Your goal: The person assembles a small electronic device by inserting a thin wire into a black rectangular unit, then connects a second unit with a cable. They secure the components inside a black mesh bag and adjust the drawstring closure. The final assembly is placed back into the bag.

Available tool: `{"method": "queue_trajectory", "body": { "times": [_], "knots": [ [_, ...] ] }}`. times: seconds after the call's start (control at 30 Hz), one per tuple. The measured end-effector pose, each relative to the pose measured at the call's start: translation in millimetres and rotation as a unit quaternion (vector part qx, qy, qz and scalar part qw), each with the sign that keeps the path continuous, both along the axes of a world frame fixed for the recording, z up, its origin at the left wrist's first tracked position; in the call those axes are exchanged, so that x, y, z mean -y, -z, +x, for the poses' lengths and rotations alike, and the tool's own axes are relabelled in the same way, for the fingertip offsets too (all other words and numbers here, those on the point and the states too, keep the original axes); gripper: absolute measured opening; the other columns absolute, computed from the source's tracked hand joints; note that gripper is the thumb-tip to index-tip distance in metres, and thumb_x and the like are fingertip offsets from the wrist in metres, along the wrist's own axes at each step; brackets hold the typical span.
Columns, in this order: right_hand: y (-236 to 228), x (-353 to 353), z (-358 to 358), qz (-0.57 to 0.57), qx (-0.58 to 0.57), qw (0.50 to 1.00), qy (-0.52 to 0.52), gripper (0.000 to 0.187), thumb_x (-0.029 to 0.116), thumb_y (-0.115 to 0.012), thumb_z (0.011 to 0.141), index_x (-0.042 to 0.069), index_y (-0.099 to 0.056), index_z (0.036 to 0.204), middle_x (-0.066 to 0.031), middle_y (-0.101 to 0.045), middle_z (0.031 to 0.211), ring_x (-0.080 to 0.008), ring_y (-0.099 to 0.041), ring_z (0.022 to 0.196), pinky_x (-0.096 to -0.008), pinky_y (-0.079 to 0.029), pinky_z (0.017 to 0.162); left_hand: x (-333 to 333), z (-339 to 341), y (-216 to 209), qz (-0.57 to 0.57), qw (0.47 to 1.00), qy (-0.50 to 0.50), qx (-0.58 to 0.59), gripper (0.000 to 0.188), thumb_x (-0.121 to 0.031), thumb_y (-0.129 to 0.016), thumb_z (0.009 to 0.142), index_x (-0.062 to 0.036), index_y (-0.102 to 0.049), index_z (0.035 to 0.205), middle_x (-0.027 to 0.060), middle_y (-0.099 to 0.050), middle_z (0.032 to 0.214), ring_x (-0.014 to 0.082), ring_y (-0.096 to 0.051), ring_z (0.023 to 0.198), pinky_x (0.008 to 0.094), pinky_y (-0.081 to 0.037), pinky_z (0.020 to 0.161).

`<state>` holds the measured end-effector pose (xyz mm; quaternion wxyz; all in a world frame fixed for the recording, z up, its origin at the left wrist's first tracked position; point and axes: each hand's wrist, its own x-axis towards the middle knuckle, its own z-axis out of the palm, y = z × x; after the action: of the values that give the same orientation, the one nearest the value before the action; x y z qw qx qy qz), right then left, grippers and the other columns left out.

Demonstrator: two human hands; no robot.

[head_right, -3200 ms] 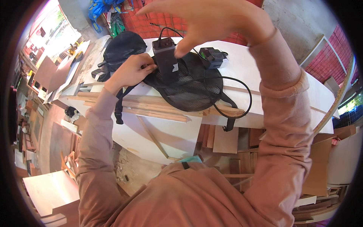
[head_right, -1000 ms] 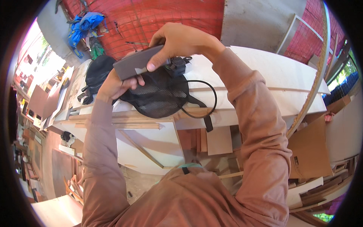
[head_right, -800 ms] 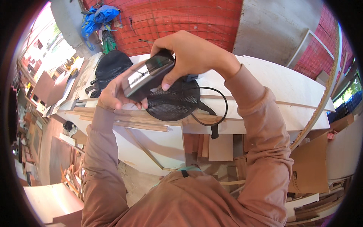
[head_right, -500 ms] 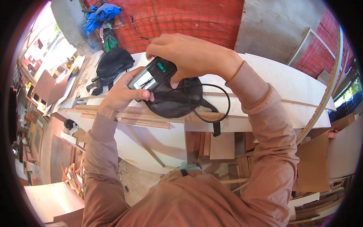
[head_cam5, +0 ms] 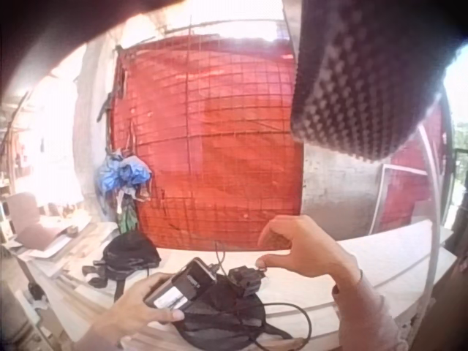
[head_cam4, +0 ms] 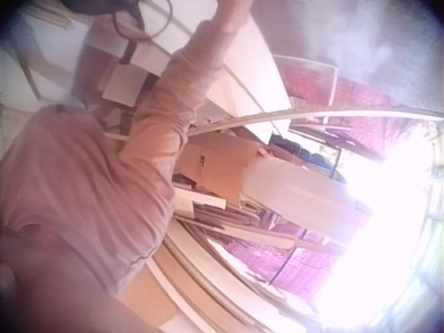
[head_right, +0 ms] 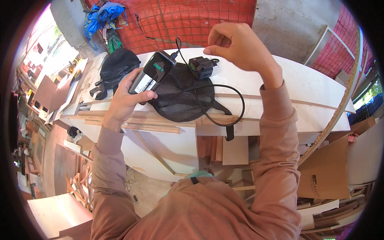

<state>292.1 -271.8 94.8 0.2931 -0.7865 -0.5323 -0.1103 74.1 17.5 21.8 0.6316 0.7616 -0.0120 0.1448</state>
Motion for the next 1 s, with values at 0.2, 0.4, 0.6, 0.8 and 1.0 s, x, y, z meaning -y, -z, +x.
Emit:
{"method": "queue_trajectory", "body": {
  "times": [0.2, 0.4, 0.6, 0.8, 1.0],
  "knots": [
    [46, -13, 40, -0.101, 0.029, 0.994, 0.001, 0.074, 0.019, -0.093, 0.076, 0.008, -0.06, 0.141, -0.0158, -0.065, 0.137, -0.0349, -0.063, 0.123, -0.0445, -0.052, 0.104, 0, 2, 1, -0.056, 0.998, -0.002, -0.031, 0.063, -0.014, -0.087, 0.09, 0.0004, -0.057, 0.144, 0.0078, -0.071, 0.105, 0.0179, -0.073, 0.085, 0.0297, -0.056, 0.075],
    [67, -40, 51, -0.162, -0.1, 0.978, -0.087, 0.117, 0.016, -0.097, 0.066, 0.013, -0.038, 0.167, -0.0167, -0.054, 0.157, -0.0377, -0.053, 0.144, -0.0455, -0.042, 0.123, -8, -9, -6, -0.095, 0.994, 0.002, -0.054, 0.049, -0.011, -0.084, 0.092, 0.0036, -0.063, 0.134, 0.0075, -0.071, 0.101, 0.0168, -0.073, 0.081, 0.0303, -0.056, 0.072],
    [66, -53, 47, -0.132, -0.06, 0.987, -0.07, 0.082, 0.018, -0.099, 0.062, 0.006, -0.068, 0.138, -0.014, -0.068, 0.134, -0.0359, -0.064, 0.122, -0.0448, -0.051, 0.11, -29, -30, 0, -0.146, 0.987, 0.029, -0.062, 0.068, -0.017, -0.082, 0.093, 0.0045, -0.054, 0.15, 0.0142, -0.071, 0.114, 0.0256, -0.073, 0.086, 0.0382, -0.061, 0.076],
    [44, -32, 0, 0.031, 0.031, 0.997, -0.068, 0.077, 0.018, -0.097, 0.063, 0.008, -0.066, 0.133, -0.0129, -0.065, 0.128, -0.0354, -0.063, 0.115, -0.0436, -0.053, 0.1, -17, -29, 15, -0.269, 0.962, 0.042, 0.01, 0.071, -0.024, -0.08, 0.094, 0.0066, -0.05, 0.152, 0.0214, -0.065, 0.134, 0.0293, -0.071, 0.108, 0.0417, -0.06, 0.091],
    [21, -26, -43, 0.112, 0.075, 0.984, -0.117, 0.071, 0.014, -0.096, 0.067, 0.009, -0.063, 0.13, -0.0123, -0.066, 0.121, -0.0358, -0.064, 0.114, -0.0446, -0.058, 0.092, 12, -9, 30, -0.396, 0.915, 0.057, 0.054, 0.063, -0.029, -0.075, 0.096, 0.0079, -0.056, 0.144, 0.02, -0.065, 0.132, 0.0267, -0.068, 0.113, 0.0453, -0.058, 0.095]
  ]
}}
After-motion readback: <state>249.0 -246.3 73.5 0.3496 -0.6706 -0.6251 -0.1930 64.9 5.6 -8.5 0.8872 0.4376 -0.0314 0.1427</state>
